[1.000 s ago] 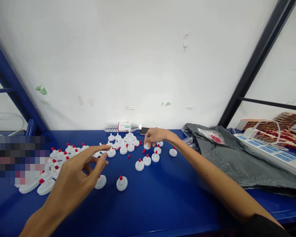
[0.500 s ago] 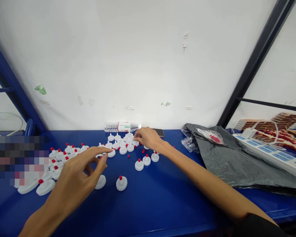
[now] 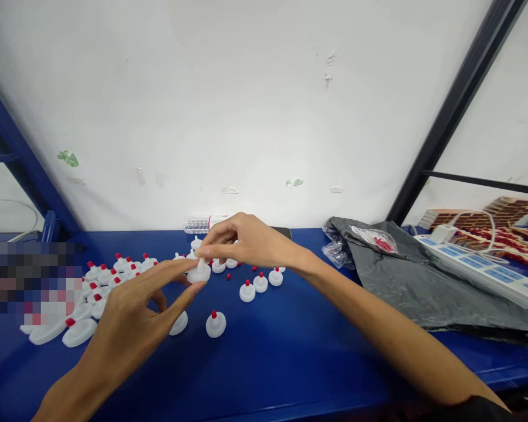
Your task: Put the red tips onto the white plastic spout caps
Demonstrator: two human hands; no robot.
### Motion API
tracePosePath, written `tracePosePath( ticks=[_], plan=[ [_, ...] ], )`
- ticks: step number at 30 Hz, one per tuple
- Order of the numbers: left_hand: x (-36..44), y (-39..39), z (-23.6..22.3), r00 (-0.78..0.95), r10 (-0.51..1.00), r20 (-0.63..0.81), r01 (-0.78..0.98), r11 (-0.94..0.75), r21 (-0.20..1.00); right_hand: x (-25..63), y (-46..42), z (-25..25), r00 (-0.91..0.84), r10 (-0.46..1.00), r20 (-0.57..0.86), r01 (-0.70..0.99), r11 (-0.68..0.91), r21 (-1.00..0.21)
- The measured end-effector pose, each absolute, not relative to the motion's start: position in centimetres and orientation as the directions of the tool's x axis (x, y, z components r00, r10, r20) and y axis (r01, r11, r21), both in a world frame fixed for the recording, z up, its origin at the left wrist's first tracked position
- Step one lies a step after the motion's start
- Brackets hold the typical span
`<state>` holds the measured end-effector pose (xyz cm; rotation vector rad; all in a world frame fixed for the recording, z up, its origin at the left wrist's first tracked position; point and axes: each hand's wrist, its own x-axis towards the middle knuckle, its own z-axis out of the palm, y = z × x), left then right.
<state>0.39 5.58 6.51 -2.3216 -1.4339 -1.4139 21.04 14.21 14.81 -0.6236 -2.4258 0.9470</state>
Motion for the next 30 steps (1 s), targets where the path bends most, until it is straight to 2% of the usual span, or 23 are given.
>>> tracePosePath(
  ticks=[2,4,6,11,17,20,23,27,30],
  plan=[
    [0.4,5.6,6.5,0.137,0.665,0.735,0.756,-0.549,0.356,21.6,15.0,14.7,-0.733,0.653,0.191,0.441,0.670,-0.597],
    [0.3,5.5,6.5,0.125,0.671,0.731,0.773,-0.528,0.353,22.5,16.4,14.2,-0.638,0.762,0.110,0.670,0.620,-0.408],
    [0.3,5.5,6.5,0.117,0.678,0.725,0.779,-0.516,0.357,23.1,17.8,13.3,-0.559,0.829,0.024,0.798,0.546,-0.257],
    [0.3,5.5,6.4,0.133,0.684,0.717,0.793,-0.508,0.338,23.0,19.4,10.9,-0.495,0.862,-0.112,0.866,0.477,-0.151],
    [0.3,5.6,6.4,0.150,0.702,0.697,0.795,-0.505,0.337,21.9,19.2,9.6,-0.462,0.881,-0.104,0.887,0.459,-0.055],
    [0.2,5.6,6.3,0.150,0.709,0.689,0.794,-0.502,0.344,21.9,19.2,9.2,-0.482,0.872,-0.087,0.876,0.477,-0.072],
    [0.2,5.6,6.2,0.148,0.720,0.678,0.802,-0.489,0.345,22.3,19.3,9.7,-0.502,0.862,-0.062,0.858,0.489,-0.157],
    [0.2,5.8,6.0,0.144,0.726,0.672,0.811,-0.476,0.341,22.7,18.8,11.8,-0.598,0.801,-0.005,0.750,0.557,-0.358],
    [0.2,5.9,5.9,0.143,0.728,0.671,0.815,-0.471,0.338,22.2,17.4,13.4,-0.694,0.707,0.133,0.523,0.623,-0.582]
  ],
)
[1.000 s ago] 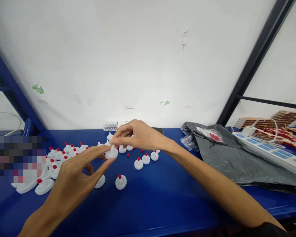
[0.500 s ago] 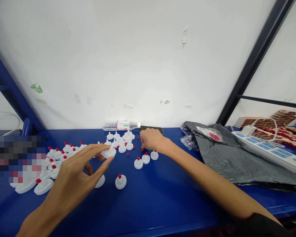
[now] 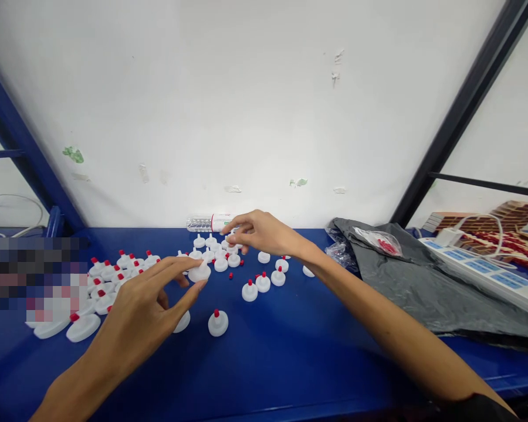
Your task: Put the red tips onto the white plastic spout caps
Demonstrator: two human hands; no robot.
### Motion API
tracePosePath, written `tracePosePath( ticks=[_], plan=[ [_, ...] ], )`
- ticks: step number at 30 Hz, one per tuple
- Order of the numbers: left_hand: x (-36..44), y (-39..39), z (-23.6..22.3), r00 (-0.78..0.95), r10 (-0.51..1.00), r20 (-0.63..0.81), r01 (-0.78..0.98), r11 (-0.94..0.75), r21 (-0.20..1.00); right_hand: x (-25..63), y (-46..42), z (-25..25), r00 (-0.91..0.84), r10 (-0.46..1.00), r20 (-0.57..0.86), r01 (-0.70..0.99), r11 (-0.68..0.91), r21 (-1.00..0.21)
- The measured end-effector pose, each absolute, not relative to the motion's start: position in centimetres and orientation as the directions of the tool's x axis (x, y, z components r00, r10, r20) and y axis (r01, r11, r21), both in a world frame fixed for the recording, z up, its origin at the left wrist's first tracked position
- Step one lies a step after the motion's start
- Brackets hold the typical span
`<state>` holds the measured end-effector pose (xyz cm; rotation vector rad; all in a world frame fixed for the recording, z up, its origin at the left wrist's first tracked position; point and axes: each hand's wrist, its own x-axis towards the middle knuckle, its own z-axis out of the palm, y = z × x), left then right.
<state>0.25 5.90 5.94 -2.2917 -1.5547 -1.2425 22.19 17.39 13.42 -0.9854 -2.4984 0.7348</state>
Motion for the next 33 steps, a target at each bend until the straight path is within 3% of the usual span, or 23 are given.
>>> tracePosePath(
  ticks=[3,5,14,19,23,29,33],
  plan=[
    [0.2,5.8,6.0,0.137,0.726,0.673,0.812,-0.472,0.344,21.2,15.7,13.9,-0.720,0.624,0.303,0.249,0.640,-0.726],
    [0.2,5.8,6.0,0.133,0.721,0.680,0.807,-0.477,0.348,20.6,14.8,13.6,-0.726,0.600,0.337,0.174,0.634,-0.753],
    [0.4,5.5,6.6,0.077,0.646,0.759,0.765,-0.527,0.370,19.9,14.2,12.8,-0.717,0.591,0.369,0.066,0.585,-0.808],
    [0.5,5.1,6.9,-0.044,0.699,0.713,0.795,-0.408,0.449,19.7,13.9,12.9,-0.705,0.601,0.378,0.123,0.628,-0.769],
    [0.6,5.2,6.9,-0.085,0.720,0.688,0.740,-0.417,0.527,19.5,13.3,12.7,-0.710,0.575,0.406,0.192,0.713,-0.675],
    [0.6,5.2,6.8,-0.046,0.784,0.619,0.736,-0.392,0.551,20.0,13.5,13.4,-0.747,0.465,0.475,0.308,0.875,-0.372],
    [0.7,5.0,7.1,-0.083,0.799,0.595,0.732,-0.356,0.581,21.6,15.8,13.9,-0.749,0.580,0.320,0.519,0.814,-0.261]
  ],
)
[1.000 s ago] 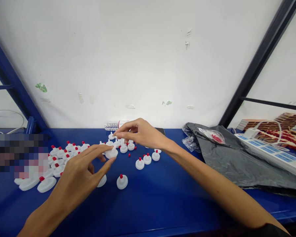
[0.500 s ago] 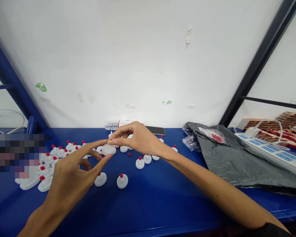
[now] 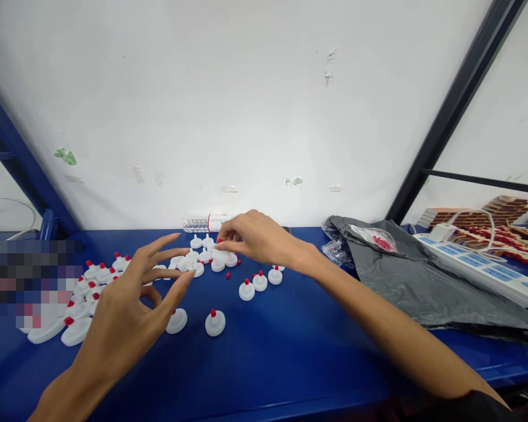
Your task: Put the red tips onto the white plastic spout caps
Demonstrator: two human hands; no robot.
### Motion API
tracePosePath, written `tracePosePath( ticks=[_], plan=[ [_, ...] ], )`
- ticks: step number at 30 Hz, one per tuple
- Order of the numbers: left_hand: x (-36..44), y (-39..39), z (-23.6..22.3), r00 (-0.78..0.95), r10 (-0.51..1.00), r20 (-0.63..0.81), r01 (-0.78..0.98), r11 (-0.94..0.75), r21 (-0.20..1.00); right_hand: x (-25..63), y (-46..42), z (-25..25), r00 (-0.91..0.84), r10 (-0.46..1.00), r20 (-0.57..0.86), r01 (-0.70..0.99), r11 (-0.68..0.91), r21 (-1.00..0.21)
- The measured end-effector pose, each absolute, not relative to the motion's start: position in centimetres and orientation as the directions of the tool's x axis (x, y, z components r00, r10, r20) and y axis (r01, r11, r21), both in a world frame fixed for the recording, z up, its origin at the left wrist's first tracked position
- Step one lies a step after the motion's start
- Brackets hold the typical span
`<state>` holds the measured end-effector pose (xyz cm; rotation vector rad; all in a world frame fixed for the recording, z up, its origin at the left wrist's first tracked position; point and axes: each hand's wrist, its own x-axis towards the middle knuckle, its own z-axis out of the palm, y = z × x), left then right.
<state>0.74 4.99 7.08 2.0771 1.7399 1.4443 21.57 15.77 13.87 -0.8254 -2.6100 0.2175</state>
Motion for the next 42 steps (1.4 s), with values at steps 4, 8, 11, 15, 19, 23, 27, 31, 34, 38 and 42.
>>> tracePosePath(
  ticks=[4,8,11,15,19,23,27,31,34,38,42],
  plan=[
    [0.7,4.9,7.2,-0.095,0.798,0.595,0.739,-0.344,0.580,23.0,18.6,12.8,-0.704,0.702,0.106,0.689,0.711,-0.138],
    [0.5,5.1,7.1,-0.076,0.802,0.592,0.745,-0.349,0.569,23.4,20.1,11.2,-0.690,0.722,0.045,0.713,0.690,-0.125],
    [0.5,5.2,7.0,-0.049,0.810,0.585,0.757,-0.351,0.550,23.6,20.4,10.6,-0.693,0.721,-0.018,0.713,0.681,-0.168],
    [0.5,5.4,6.9,-0.032,0.801,0.598,0.769,-0.363,0.527,24.1,20.7,10.4,-0.676,0.730,-0.102,0.728,0.641,-0.244],
    [0.4,5.3,6.8,0.023,0.796,0.605,0.760,-0.407,0.506,24.6,20.9,10.9,-0.657,0.740,-0.142,0.746,0.612,-0.262],
    [0.4,5.3,6.8,0.067,0.775,0.629,0.770,-0.441,0.462,24.9,21.6,11.6,-0.634,0.773,-0.027,0.756,0.611,-0.236],
    [0.4,5.3,6.9,0.068,0.766,0.639,0.780,-0.440,0.445,25.1,23.0,10.6,-0.558,0.819,0.135,0.803,0.574,-0.163],
    [0.4,5.3,7.0,0.065,0.766,0.640,0.794,-0.428,0.432,25.4,24.6,8.0,-0.583,0.812,0.029,0.800,0.580,-0.154],
    [0.4,5.3,6.9,0.073,0.758,0.648,0.798,-0.434,0.419,25.5,25.3,6.6,-0.564,0.826,-0.021,0.817,0.554,-0.159],
    [0.5,5.4,6.8,0.087,0.752,0.653,0.798,-0.444,0.406,25.6,25.4,6.6,-0.535,0.845,0.007,0.827,0.526,-0.200],
    [0.5,5.4,6.7,0.077,0.747,0.661,0.789,-0.450,0.418,25.3,24.0,9.0,-0.555,0.824,0.115,0.764,0.559,-0.323]
  ],
)
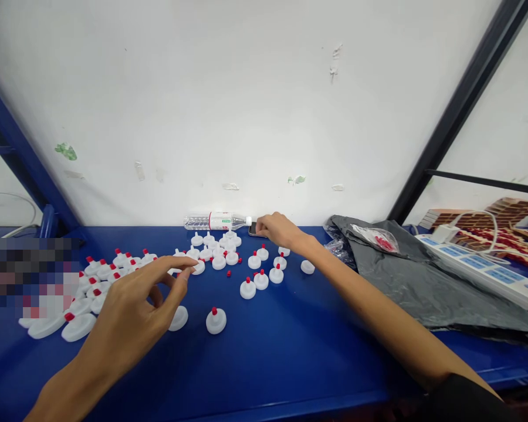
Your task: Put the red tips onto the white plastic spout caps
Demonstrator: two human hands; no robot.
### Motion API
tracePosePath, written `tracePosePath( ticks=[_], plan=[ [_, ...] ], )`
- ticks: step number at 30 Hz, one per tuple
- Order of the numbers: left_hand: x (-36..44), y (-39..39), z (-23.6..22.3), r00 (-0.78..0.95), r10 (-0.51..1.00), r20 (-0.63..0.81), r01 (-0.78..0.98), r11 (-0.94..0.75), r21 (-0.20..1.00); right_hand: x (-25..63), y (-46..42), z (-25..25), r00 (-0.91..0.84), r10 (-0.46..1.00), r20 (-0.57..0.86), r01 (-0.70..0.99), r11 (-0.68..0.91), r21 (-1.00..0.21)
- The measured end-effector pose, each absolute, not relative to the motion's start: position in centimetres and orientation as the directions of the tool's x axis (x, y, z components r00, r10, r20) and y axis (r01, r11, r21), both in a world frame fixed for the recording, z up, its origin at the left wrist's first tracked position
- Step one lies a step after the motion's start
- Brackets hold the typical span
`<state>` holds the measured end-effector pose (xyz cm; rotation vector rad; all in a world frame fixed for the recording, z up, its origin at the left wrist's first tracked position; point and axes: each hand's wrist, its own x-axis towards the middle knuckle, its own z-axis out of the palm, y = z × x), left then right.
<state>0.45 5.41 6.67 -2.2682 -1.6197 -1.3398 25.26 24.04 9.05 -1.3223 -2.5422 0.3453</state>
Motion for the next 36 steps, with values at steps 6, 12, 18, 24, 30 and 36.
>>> tracePosePath(
  ticks=[6,12,18,24,30,36],
  plan=[
    [0.2,5.6,6.3,0.069,0.730,0.680,0.750,-0.488,0.447,22.5,18.5,13.0,-0.715,0.679,0.170,0.425,0.614,-0.665],
    [0.3,5.5,6.7,0.153,0.636,0.757,0.695,-0.614,0.375,20.0,14.4,12.8,-0.855,0.489,0.169,0.112,0.494,-0.862],
    [0.3,5.3,6.9,0.087,0.619,0.780,0.730,-0.573,0.372,20.7,16.3,12.2,-0.875,0.463,0.140,0.119,0.487,-0.865],
    [0.2,5.4,7.1,0.009,0.649,0.761,0.786,-0.475,0.396,20.9,19.0,9.3,-0.666,0.672,0.323,0.588,0.740,-0.328],
    [0.3,5.2,6.9,0.016,0.638,0.770,0.780,-0.490,0.390,20.6,20.2,6.9,-0.656,0.698,0.285,0.621,0.715,-0.321],
    [0.2,5.0,6.8,-0.006,0.631,0.776,0.784,-0.479,0.395,21.5,18.5,10.2,-0.676,0.679,0.285,0.507,0.710,-0.489]
  ],
)
